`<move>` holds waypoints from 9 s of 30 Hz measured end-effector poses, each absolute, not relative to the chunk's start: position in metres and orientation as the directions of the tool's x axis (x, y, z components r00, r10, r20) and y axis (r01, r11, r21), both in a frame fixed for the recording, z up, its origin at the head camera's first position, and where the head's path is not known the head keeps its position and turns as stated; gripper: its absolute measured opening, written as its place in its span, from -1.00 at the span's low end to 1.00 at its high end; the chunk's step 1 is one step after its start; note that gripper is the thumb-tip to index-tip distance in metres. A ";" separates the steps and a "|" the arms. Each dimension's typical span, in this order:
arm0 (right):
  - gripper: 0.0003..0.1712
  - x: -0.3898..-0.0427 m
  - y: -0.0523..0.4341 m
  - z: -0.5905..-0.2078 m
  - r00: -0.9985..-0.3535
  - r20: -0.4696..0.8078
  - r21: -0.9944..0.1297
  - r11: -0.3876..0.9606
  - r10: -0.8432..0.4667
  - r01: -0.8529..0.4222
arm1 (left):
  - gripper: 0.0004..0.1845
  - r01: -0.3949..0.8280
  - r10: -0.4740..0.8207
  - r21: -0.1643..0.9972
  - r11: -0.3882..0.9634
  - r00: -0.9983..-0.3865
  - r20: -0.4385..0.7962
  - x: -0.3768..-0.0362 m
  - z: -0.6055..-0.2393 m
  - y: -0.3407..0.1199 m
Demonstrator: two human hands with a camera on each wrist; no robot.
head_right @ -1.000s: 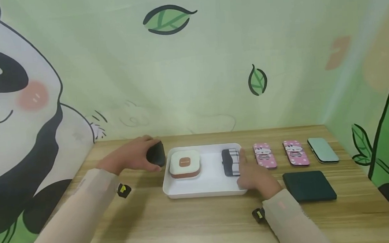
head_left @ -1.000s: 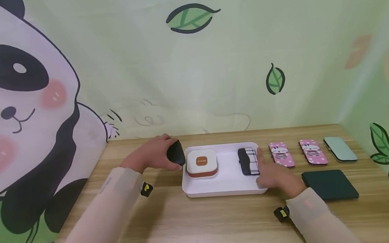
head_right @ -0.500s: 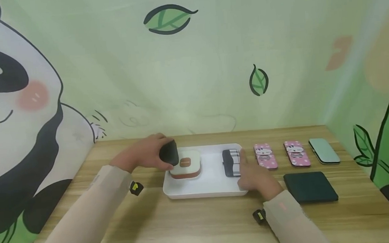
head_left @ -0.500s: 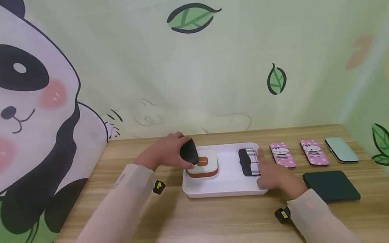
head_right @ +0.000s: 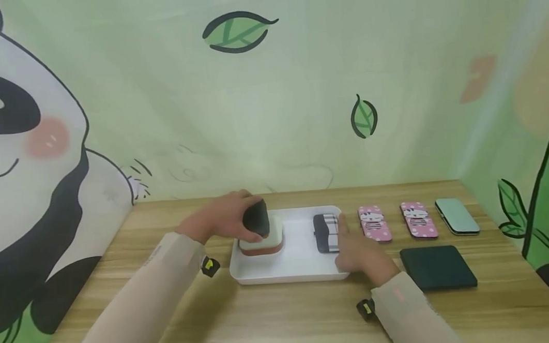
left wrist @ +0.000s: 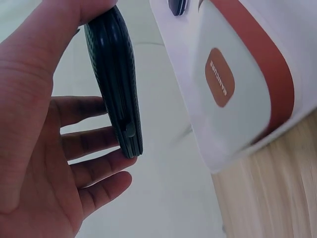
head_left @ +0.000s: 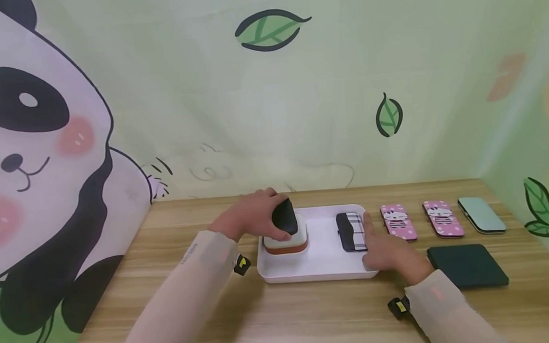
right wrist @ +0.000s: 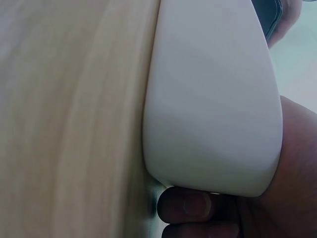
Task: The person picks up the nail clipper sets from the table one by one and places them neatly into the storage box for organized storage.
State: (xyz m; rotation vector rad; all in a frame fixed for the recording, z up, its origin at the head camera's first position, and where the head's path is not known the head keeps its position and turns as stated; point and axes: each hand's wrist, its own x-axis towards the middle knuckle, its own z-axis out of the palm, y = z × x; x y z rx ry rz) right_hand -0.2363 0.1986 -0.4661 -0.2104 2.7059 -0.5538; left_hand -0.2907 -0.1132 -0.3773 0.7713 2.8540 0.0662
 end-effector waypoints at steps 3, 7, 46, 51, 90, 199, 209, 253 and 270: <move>0.18 -0.237 0.199 -0.467 -0.924 -0.317 -0.399 0.914 -0.216 -0.077 | 0.03 0.494 0.503 0.096 0.864 -0.846 -0.175 -0.291 -0.378 -0.107; 0.19 -0.238 0.201 -0.469 -0.923 -0.318 -0.399 0.914 -0.217 -0.077 | 0.01 0.486 0.504 0.135 0.863 -0.846 -0.173 -0.290 -0.379 -0.100; 0.18 -0.239 0.203 -0.472 -0.924 -0.320 -0.413 0.909 -0.207 -0.060 | -0.01 0.559 0.584 0.182 0.809 -0.800 -0.138 -0.299 -0.409 -0.055; 0.20 -0.239 0.203 -0.473 -0.925 -0.320 -0.405 0.912 -0.206 -0.063 | -0.01 0.563 0.587 0.185 0.806 -0.800 -0.125 -0.301 -0.417 -0.052; 0.20 -0.243 0.203 -0.473 -0.923 -0.325 -0.400 0.914 -0.206 -0.063 | 0.02 0.546 0.575 0.184 0.817 -0.756 -0.313 -0.304 -0.424 -0.022; 0.20 -0.240 0.201 -0.469 -0.921 -0.322 -0.417 0.907 -0.217 -0.068 | -0.20 0.564 0.596 0.256 0.785 -0.801 -0.062 -0.287 -0.407 -0.089; 0.20 -0.239 0.202 -0.470 -0.924 -0.307 -0.430 0.900 -0.227 -0.078 | -0.13 0.542 0.556 0.392 0.744 -0.826 0.087 -0.261 -0.395 -0.113; -0.20 -0.197 0.209 -0.356 -0.866 0.300 -0.448 0.743 -0.400 -0.498 | -0.07 0.876 0.547 0.317 0.364 -0.477 0.688 -0.177 -0.343 -0.124; 0.03 -0.148 0.185 -0.310 -0.250 0.865 -0.099 0.342 -0.435 -0.935 | -0.06 0.904 0.554 0.237 0.355 -0.408 0.726 -0.157 -0.329 -0.126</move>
